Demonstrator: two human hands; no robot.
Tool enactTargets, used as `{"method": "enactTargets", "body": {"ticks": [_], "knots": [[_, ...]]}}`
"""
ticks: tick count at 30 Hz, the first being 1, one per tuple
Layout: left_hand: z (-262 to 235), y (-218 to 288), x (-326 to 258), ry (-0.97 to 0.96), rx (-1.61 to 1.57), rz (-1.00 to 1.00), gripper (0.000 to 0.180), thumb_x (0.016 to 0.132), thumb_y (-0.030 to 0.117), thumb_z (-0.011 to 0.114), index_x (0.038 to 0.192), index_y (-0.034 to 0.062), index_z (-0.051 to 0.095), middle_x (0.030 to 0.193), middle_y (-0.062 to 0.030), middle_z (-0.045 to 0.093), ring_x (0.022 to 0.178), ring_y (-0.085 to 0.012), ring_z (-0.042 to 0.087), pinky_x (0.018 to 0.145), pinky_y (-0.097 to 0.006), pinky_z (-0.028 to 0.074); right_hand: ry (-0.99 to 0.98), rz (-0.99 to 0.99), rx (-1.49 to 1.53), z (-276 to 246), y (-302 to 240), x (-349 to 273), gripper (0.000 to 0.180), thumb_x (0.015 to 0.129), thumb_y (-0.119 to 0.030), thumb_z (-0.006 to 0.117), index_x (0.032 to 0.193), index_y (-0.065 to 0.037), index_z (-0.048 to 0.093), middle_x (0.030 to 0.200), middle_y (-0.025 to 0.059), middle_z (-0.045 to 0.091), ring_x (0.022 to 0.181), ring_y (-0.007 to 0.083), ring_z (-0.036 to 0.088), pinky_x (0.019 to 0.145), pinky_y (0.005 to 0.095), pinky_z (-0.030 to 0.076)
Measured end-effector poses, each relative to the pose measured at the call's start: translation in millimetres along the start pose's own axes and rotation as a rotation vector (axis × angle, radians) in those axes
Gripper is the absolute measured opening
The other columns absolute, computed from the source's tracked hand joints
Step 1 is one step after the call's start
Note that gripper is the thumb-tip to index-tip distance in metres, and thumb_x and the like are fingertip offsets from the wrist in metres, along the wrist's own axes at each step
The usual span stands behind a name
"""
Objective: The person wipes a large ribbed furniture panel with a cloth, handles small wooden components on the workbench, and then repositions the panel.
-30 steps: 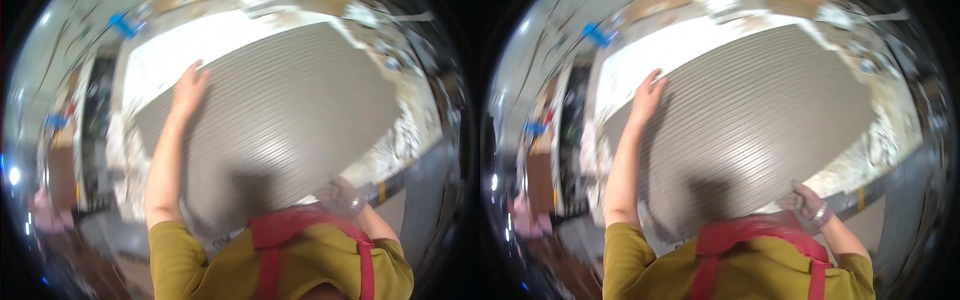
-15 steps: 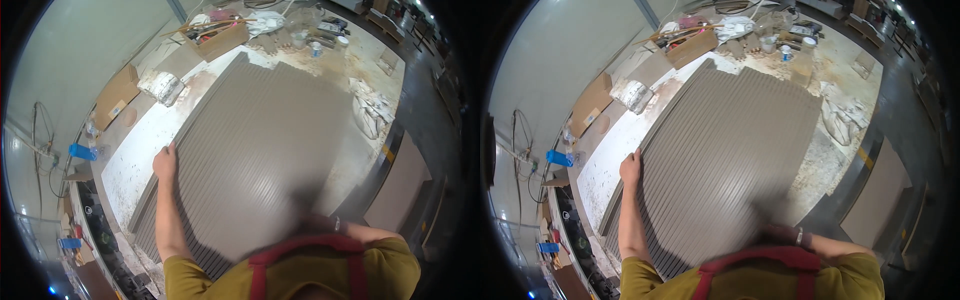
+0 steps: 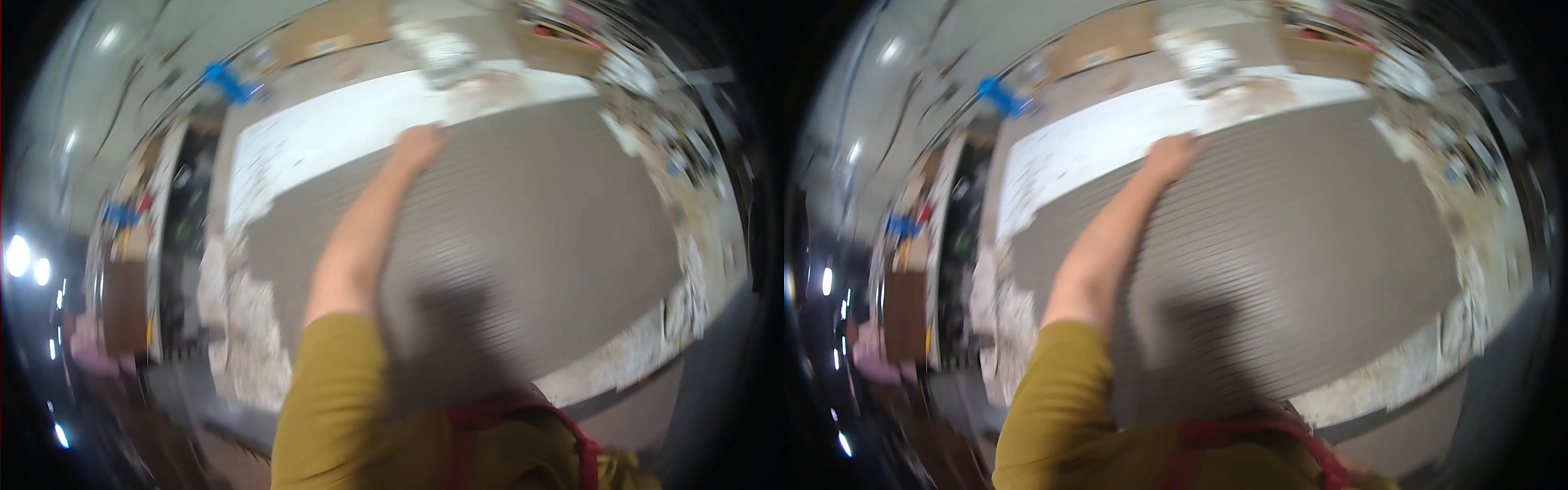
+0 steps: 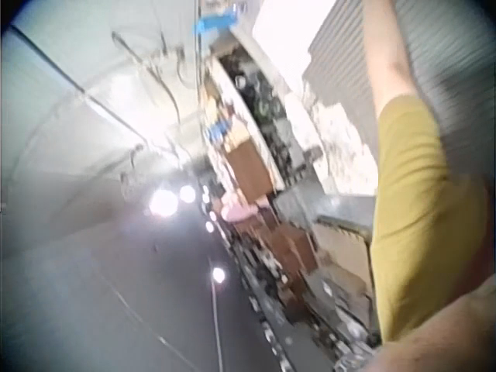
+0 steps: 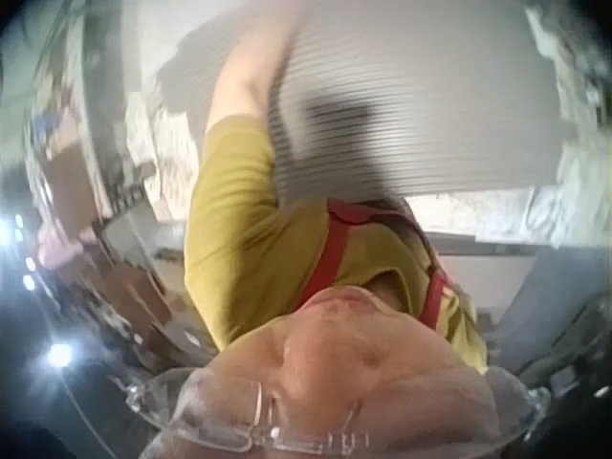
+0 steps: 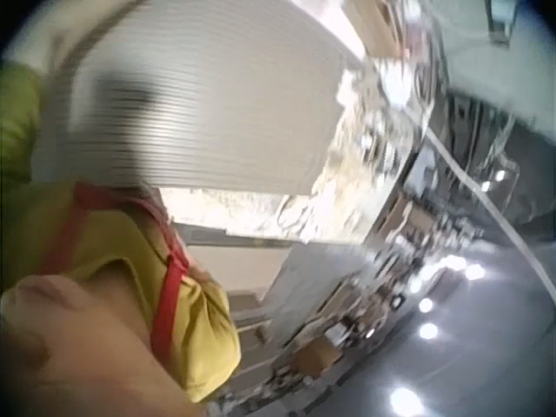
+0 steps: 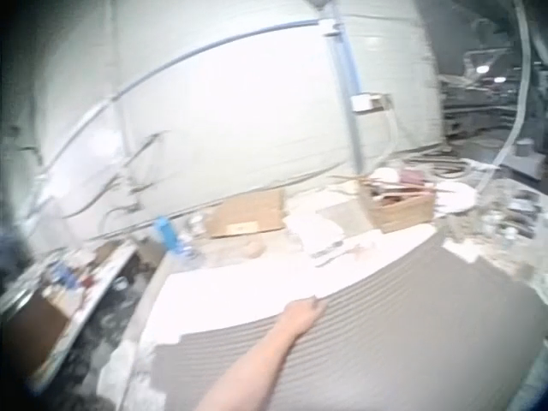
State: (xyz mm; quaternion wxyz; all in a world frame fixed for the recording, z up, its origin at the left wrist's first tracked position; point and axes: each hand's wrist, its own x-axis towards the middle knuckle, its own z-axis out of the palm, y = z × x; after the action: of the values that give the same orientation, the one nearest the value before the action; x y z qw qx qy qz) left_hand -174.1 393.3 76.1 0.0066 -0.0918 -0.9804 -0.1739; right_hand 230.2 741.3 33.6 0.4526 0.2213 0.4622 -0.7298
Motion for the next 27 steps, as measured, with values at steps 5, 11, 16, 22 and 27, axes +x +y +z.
{"method": "enactTargets", "body": {"ticks": [5,11,16,22,27], "knots": [[22.7,0.9,34.7,0.124,0.11,-0.056,0.051,0.092,0.052,0.041,0.111,0.009,0.061,0.111,-0.0163,0.062,0.106,-0.0332,0.057,0.091,-0.056,0.039,-0.039,-0.001,0.037,36.2,-24.7,4.9,0.049,0.091,-0.038,0.056,0.12,0.003,0.056,0.114,0.014,0.063,0.103,0.02,0.059,0.089,0.0337,0.047],[31.0,-19.9,8.8,0.422,0.065,0.06,0.053,0.09,0.048,0.05,0.125,0.0092,0.054,0.129,-0.0146,0.05,0.123,-0.0327,0.044,0.103,-0.054,0.031,-0.201,0.024,-0.03,67.7,-50.2,-3.6,0.051,0.092,-0.041,0.053,0.116,0.003,0.059,0.111,0.0153,0.064,0.1,0.0202,0.06,0.087,0.0336,0.047],[-88.7,-293.7,-167.5,0.684,0.056,-0.009,0.052,0.099,0.036,0.035,0.136,0.0009,0.044,0.143,-0.0187,0.04,0.133,-0.0303,0.036,0.112,-0.038,0.025,-0.48,-0.211,-0.895,46.1,-167.5,-40.9,0.053,0.09,-0.042,0.053,0.11,0.007,0.06,0.109,0.0156,0.065,0.105,0.026,0.059,0.092,0.0356,0.046],[-98.2,-313.0,-267.2,0.57,-1.045,-0.747,0.079,0.094,0.064,0.023,0.146,0.004,0.028,0.152,-0.0117,0.026,0.142,-0.0249,0.019,0.114,-0.04,0.013,0.575,-1.054,-1.352,10.6,-320.7,80.2,0.05,0.095,-0.031,0.05,0.135,-0.003,0.043,0.139,0.018,0.045,0.131,0.0293,0.04,0.108,0.0377,0.031],[-99.4,-290.7,-246.7,0.411,-1.335,-0.54,0.08,0.092,0.067,0.025,0.146,0.0078,0.029,0.15,-0.0082,0.033,0.138,-0.0226,0.028,0.113,-0.034,0.02,0.861,-1.348,-2.005,41.7,-419.7,192.0,0.053,0.092,-0.03,0.053,0.139,-0.011,0.038,0.145,0.0146,0.037,0.135,0.0358,0.031,0.108,0.0473,0.028]]}}
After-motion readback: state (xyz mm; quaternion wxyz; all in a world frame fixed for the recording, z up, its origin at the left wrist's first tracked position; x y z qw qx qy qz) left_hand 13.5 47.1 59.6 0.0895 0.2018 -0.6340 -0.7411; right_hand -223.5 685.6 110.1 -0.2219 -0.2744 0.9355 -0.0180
